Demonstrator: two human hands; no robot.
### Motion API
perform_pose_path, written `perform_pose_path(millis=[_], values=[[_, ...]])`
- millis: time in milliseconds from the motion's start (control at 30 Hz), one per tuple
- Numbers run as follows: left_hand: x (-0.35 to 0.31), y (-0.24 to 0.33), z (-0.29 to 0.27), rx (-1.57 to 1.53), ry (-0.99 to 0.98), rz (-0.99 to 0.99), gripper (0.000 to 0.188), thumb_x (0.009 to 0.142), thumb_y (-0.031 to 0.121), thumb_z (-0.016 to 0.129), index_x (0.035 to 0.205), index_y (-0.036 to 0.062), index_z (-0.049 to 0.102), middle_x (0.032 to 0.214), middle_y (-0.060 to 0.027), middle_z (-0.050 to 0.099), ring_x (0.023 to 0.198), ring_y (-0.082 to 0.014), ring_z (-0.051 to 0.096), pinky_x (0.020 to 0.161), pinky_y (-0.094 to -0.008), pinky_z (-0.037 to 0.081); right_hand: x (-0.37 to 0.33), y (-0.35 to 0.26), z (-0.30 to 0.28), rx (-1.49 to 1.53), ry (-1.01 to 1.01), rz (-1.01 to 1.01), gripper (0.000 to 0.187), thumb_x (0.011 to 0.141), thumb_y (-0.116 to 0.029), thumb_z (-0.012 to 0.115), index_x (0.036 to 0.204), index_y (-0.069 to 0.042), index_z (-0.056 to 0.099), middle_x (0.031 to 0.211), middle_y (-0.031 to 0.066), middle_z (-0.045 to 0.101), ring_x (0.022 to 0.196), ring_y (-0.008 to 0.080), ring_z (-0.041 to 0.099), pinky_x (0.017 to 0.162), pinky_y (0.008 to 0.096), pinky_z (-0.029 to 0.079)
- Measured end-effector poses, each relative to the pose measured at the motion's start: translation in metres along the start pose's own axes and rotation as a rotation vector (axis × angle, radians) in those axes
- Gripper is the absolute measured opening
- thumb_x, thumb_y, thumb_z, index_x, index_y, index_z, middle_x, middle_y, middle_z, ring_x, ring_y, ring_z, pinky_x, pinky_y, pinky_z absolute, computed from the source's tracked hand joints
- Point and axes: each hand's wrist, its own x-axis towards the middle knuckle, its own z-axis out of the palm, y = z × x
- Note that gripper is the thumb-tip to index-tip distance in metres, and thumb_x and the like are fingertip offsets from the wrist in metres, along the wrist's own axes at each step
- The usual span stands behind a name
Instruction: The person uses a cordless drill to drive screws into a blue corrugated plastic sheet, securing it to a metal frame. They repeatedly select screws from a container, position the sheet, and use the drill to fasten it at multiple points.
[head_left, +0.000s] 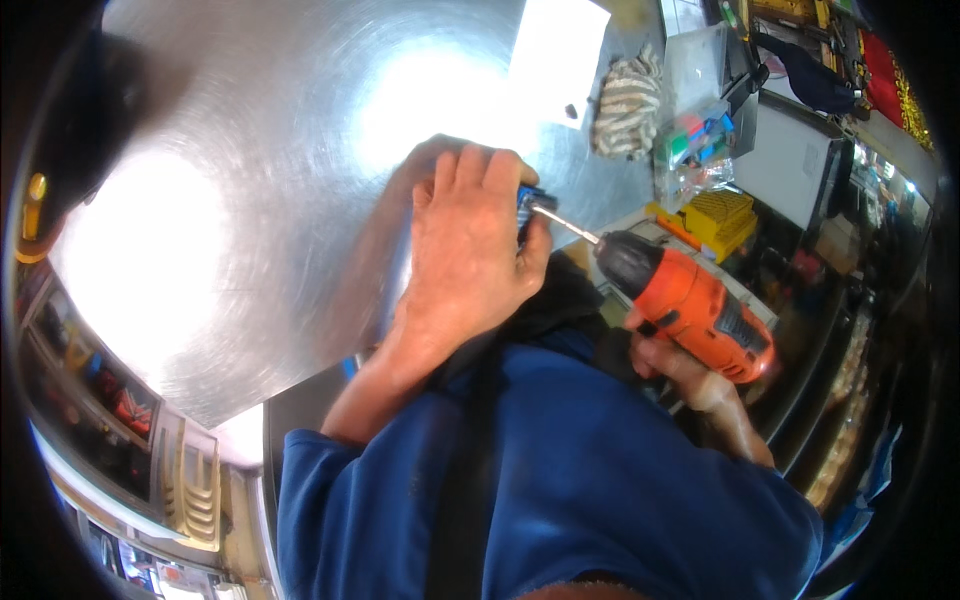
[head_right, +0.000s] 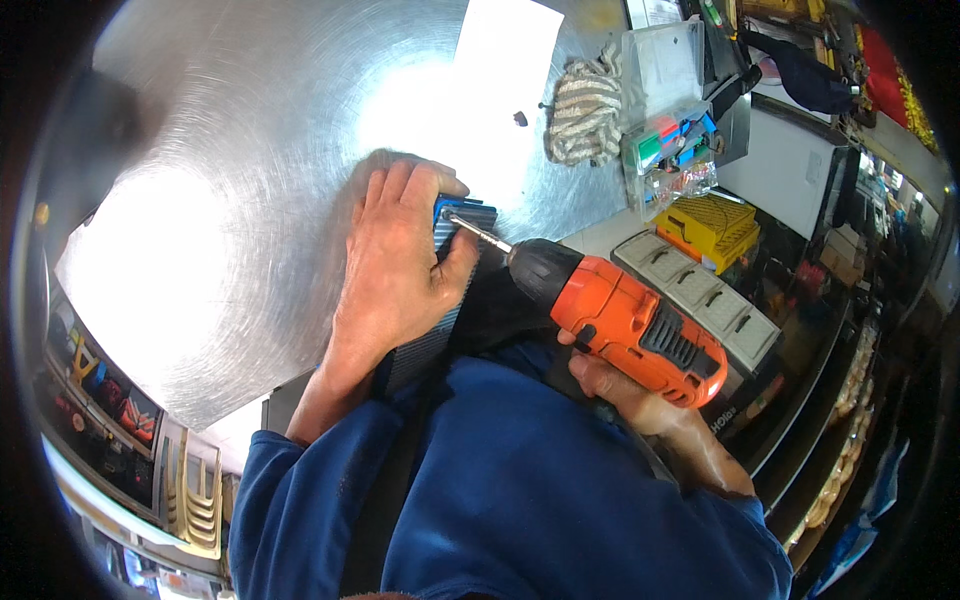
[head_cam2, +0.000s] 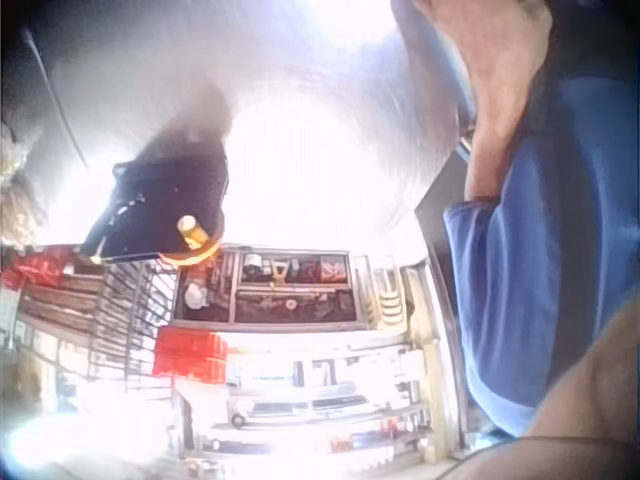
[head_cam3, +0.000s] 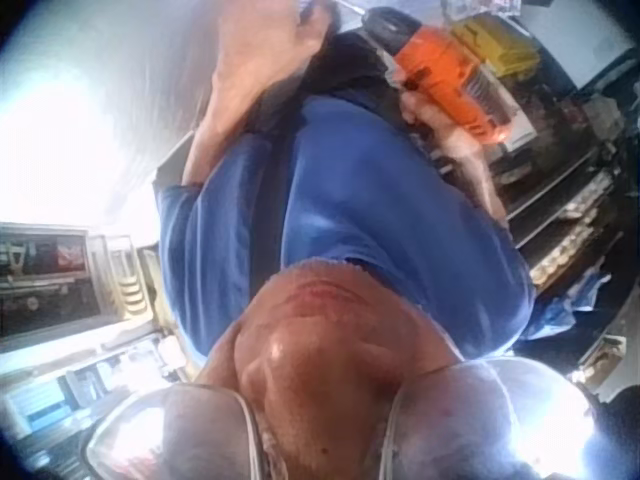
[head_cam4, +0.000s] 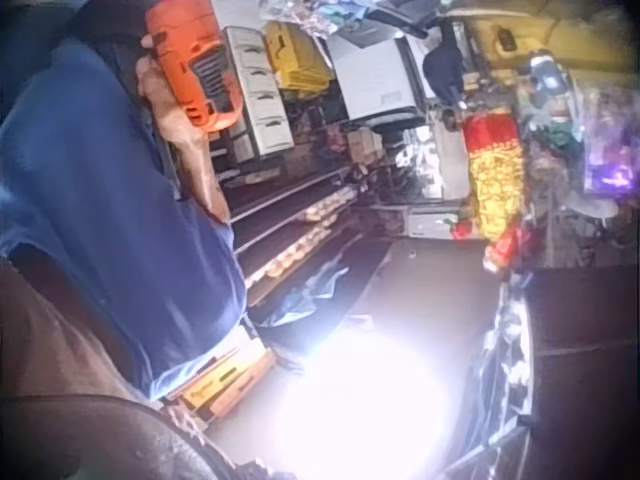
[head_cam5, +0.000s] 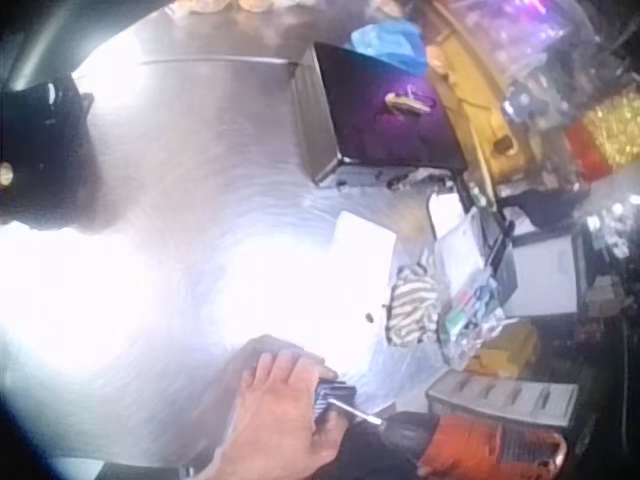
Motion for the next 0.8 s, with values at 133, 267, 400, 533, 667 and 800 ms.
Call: perform_pose_path(millis=[133,267,400,533,667,800], values=[[-0.002,0.003,0.006,0.068,0.022,0.006,0.033,0.078,0.01,0.07,0.109,0.004,0.059,0.105,-0.0153,0.058,0.102,-0.0356,0.055,0.088,-0.0511,0.042,0.002,0.008,-0.009,0.071,-0.05,-0.009,0.024,0.091,-0.005,0.071,0.114,-0.005,0.065,0.084,0.0002,0.062,0.067,0.0072,0.055,0.06,0.0243,0.047],[0.001,0.005,0.008,0.111,0.016,0.015,0.032,0.079,0.012,0.069,0.108,0.0045,0.059,0.104,-0.015,0.058,0.104,-0.0348,0.054,0.088,-0.051,0.041,0.004,0.003,-0.01,0.069,-0.029,-0.041,0.024,0.092,-0.009,0.073,0.113,-0.004,0.064,0.083,0.0005,0.061,0.067,0.0074,0.054,0.059,0.0237,0.047],[0.001,0.007,0.013,0.153,0.028,0.019,0.032,0.08,0.013,0.069,0.108,0.0051,0.059,0.105,-0.0147,0.058,0.104,-0.0343,0.053,0.088,-0.0505,0.04,0.009,-0.001,-0.016,0.11,-0.045,-0.059,0.021,0.09,-0.006,0.073,0.109,-0.003,0.063,0.081,0.0013,0.061,0.064,0.008,0.054,0.057,0.0235,0.046],[0.001,0.006,0.015,0.127,0.035,0.027,0.024,0.083,0.015,0.069,0.102,0.0053,0.058,0.104,-0.0149,0.055,0.103,-0.033,0.052,0.089,-0.0571,0.04,0.011,0.001,-0.018,0.104,-0.042,-0.073,0.02,0.089,-0.006,0.073,0.106,-0.003,0.063,0.081,0.0015,0.061,0.063,0.0084,0.055,0.056,0.0235,0.046],[0.001,0.008,0.018,0.129,0.066,0.028,0.02,0.085,0.015,0.067,0.1,0.0047,0.059,0.102,-0.0153,0.055,0.102,-0.0334,0.052,0.089,-0.057,0.039,0.013,0.006,-0.019,0.149,-0.047,-0.035,0.019,0.089,-0.007,0.074,0.105,-0.003,0.064,0.08,0.0015,0.061,0.063,0.0085,0.056,0.056,0.0236,0.047],[0.001,0.008,0.02,0.133,0.082,0.021,0.019,0.086,0.016,0.066,0.099,0.0042,0.059,0.101,-0.0156,0.056,0.101,-0.0337,0.053,0.089,-0.0569,0.039,0.011,0.008,-0.017,0.141,-0.022,-0.044,0.019,0.089,-0.008,0.074,0.104,-0.003,0.064,0.079,0.0013,0.061,0.062,0.0086,0.056,0.056,0.0237,0.046]])
